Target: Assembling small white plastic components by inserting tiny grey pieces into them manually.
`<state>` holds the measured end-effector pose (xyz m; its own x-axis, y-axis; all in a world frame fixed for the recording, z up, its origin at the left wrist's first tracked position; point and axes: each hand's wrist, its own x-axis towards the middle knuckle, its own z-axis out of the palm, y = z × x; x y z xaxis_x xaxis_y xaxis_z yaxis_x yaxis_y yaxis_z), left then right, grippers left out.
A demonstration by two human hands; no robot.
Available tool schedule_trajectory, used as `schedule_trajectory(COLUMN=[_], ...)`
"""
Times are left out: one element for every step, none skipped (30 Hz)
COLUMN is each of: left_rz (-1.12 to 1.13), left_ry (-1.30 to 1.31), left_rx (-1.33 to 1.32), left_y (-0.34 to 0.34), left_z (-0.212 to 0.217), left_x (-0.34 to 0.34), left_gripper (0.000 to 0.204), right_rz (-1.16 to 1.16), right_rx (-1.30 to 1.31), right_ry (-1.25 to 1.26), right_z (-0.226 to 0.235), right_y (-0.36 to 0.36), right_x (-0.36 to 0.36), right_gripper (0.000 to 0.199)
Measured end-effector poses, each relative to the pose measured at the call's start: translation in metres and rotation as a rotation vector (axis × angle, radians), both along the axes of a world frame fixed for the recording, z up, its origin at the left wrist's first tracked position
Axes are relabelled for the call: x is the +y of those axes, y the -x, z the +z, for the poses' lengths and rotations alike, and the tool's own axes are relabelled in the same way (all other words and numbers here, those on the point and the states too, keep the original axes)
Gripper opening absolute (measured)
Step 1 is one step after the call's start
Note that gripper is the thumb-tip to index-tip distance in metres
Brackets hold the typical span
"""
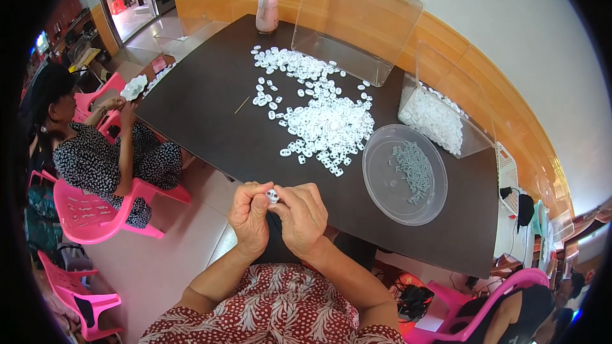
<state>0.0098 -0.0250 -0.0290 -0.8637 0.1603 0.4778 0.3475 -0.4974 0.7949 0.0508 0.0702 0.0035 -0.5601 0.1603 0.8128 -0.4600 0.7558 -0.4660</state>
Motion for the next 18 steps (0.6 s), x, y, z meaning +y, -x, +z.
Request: schedule_trajectory(left_rz=[0.021, 0.02, 0.012, 0.003, 0.001, -0.002, -0.005, -0.008, -0.002, 0.005, -0.001, 0.017, 0.036, 0.037, 0.043, 0.05, 0.05, 0.047], left_ry=[0.016, 0.015, 0.021, 0.026, 0.025, 0.014, 0.003, 0.004, -0.014, -0.032, -0.03, -0.023, -0.017, -0.016, -0.014, -0.012, -0.01, -0.013], left_rx=[0.028, 0.028, 0.01, -0.01, -0.008, -0.007, -0.007, -0.008, 0.01, 0.028, 0.031, 0.041, 0.05, 0.051, 0.033, 0.015, 0.014, -0.011], left_y=[0.001, 0.0, -0.001, -0.001, -0.002, -0.002, -0.003, -0.003, -0.002, -0.002, -0.003, -0.005, -0.007, -0.008, -0.009, -0.01, -0.011, -0.011], left_z=[-0.002, -0.001, 0.001, 0.001, 0.002, 0.002, 0.001, 0.0, -0.002, -0.003, -0.002, 0.0, 0.001, 0.001, 0.001, 0.001, 0.0, -0.001], left_x=[0.001, 0.0, 0.0, 0.001, 0.001, 0.002, 0.003, 0.003, 0.004, 0.004, 0.006, 0.007, 0.008, 0.009, 0.009, 0.01, 0.01, 0.011], left_gripper=[0.021, 0.021, 0.021, 0.021, 0.021, 0.021, 0.02, 0.02, 0.02, 0.02, 0.02, 0.02, 0.02, 0.02, 0.02, 0.02, 0.02, 0.02], right_rz=[-0.013, -0.027, -0.03, -0.039, -0.047, -0.049, -0.027, -0.006, -0.009, -0.002, 0.0, -0.005, -0.003, 0.004, 0.005, -0.001, -0.007, -0.007], right_rx=[0.003, 0.005, 0.005, 0.003, 0.002, 0.002, 0.016, 0.028, 0.026, 0.033, 0.046, 0.049, 0.058, 0.065, 0.065, 0.068, 0.069, 0.068], right_ry=[-0.002, -0.003, -0.003, -0.004, -0.007, -0.008, -0.006, -0.004, -0.003, -0.028, -0.054, -0.051, -0.054, -0.058, -0.057, -0.066, -0.074, -0.072], right_z=[-0.001, -0.002, -0.003, -0.004, -0.004, -0.003, -0.003, -0.003, -0.002, 0.0, 0.002, 0.002, 0.001, 0.0, -0.001, -0.001, -0.003, -0.004], right_y=[0.001, 0.001, 0.001, 0.001, 0.001, 0.001, 0.001, 0.001, 0.001, 0.001, -0.001, -0.002, -0.004, -0.003, -0.003, -0.003, -0.003, -0.003], right_x=[-0.001, -0.002, -0.002, -0.002, -0.002, -0.001, -0.001, -0.001, -0.001, 0.0, 0.001, 0.002, 0.003, 0.003, 0.004, 0.004, 0.004, 0.004], right_gripper=[0.03, 0.026, 0.026, 0.026, 0.027, 0.027, 0.026, 0.026, 0.026, 0.026, 0.026, 0.026, 0.026, 0.027, 0.027, 0.027, 0.027, 0.027])
